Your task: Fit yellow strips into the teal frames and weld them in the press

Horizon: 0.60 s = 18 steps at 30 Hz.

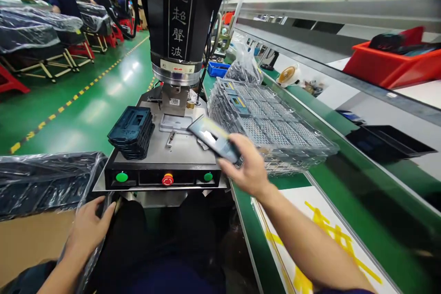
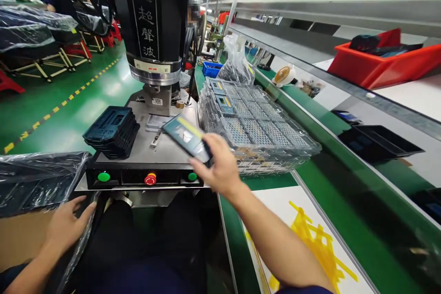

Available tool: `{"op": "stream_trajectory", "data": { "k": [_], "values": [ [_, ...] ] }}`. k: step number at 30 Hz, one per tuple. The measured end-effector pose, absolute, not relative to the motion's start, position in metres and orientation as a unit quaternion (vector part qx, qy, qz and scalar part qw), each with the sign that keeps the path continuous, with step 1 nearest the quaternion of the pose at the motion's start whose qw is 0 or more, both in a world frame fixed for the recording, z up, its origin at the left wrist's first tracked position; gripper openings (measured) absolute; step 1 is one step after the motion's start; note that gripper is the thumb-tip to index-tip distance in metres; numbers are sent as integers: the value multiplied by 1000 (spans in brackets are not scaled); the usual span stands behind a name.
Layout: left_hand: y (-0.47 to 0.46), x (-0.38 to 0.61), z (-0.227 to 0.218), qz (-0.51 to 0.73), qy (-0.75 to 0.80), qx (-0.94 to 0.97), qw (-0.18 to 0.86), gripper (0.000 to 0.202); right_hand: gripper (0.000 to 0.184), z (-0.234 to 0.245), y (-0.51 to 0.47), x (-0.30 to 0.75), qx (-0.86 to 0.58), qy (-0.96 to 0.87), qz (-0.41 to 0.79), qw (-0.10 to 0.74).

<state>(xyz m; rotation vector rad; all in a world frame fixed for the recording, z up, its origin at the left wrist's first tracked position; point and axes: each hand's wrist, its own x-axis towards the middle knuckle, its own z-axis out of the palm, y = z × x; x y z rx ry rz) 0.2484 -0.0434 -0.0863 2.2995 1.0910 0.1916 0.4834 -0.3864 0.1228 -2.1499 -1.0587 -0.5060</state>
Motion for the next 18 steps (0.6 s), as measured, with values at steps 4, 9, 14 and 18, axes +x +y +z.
{"op": "stream_trajectory", "data": {
  "k": [4, 9, 14, 18],
  "values": [
    [-13, 226, -116, -2, 468, 866, 174, 83, 59, 159, -408, 542, -881, -231, -299, 285],
    [-4, 211, -126, -73, 495, 832, 241, 78, 63, 170, -425, 564, -943, -94, -265, 177],
    [-3, 211, -122, -77, 498, 824, 261, 69, 62, 162, -431, 549, -974, -26, -208, 87],
    [-5, 213, -118, -73, 494, 826, 262, 67, 61, 154, -434, 546, -975, -15, -212, 64]
  ]
}}
